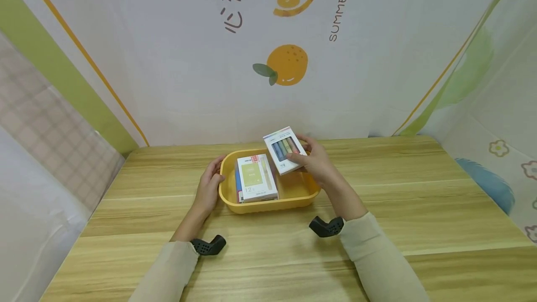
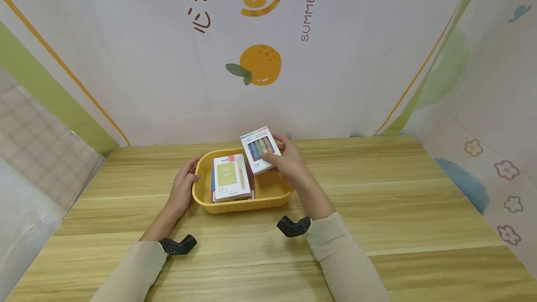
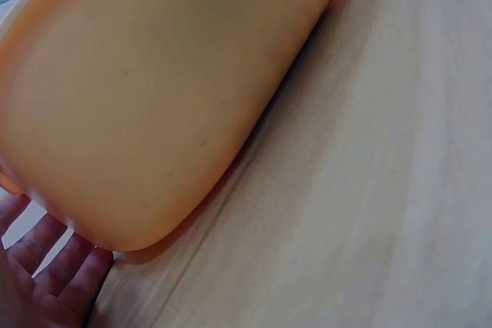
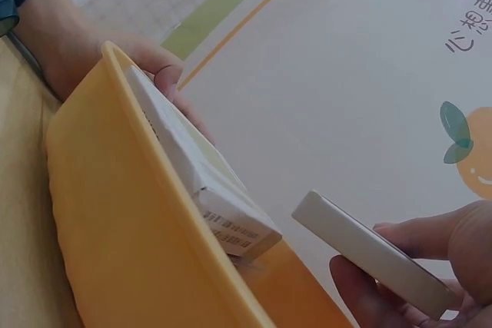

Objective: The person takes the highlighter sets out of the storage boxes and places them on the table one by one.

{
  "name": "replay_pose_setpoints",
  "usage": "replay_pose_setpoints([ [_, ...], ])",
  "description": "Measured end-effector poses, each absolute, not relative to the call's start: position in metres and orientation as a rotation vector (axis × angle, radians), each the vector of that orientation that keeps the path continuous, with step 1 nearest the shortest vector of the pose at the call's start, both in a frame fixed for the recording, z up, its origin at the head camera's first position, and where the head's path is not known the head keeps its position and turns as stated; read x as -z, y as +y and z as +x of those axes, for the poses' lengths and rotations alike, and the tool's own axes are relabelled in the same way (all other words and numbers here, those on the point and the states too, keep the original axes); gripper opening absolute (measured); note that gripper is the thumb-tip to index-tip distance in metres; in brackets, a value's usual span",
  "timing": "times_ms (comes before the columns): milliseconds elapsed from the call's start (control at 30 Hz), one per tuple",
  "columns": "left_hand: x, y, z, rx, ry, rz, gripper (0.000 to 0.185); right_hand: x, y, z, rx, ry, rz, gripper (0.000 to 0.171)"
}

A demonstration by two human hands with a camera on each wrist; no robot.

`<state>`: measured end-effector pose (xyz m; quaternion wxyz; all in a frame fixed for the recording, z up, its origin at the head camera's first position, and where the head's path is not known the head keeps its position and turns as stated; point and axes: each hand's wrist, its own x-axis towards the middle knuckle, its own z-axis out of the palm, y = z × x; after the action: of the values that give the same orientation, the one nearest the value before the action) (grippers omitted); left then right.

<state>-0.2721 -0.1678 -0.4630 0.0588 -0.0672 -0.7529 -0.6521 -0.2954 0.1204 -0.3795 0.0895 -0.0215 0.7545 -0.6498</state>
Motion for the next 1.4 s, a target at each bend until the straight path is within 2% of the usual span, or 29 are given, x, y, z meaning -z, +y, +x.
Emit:
replay_pose_setpoints([
  [1400, 0.462, -0.168, -0.272, 1.981, -2.276, -0.214, 0.06, 0.382, 0.139, -0.305, 1.979, 2.27, 0.084, 0.073],
])
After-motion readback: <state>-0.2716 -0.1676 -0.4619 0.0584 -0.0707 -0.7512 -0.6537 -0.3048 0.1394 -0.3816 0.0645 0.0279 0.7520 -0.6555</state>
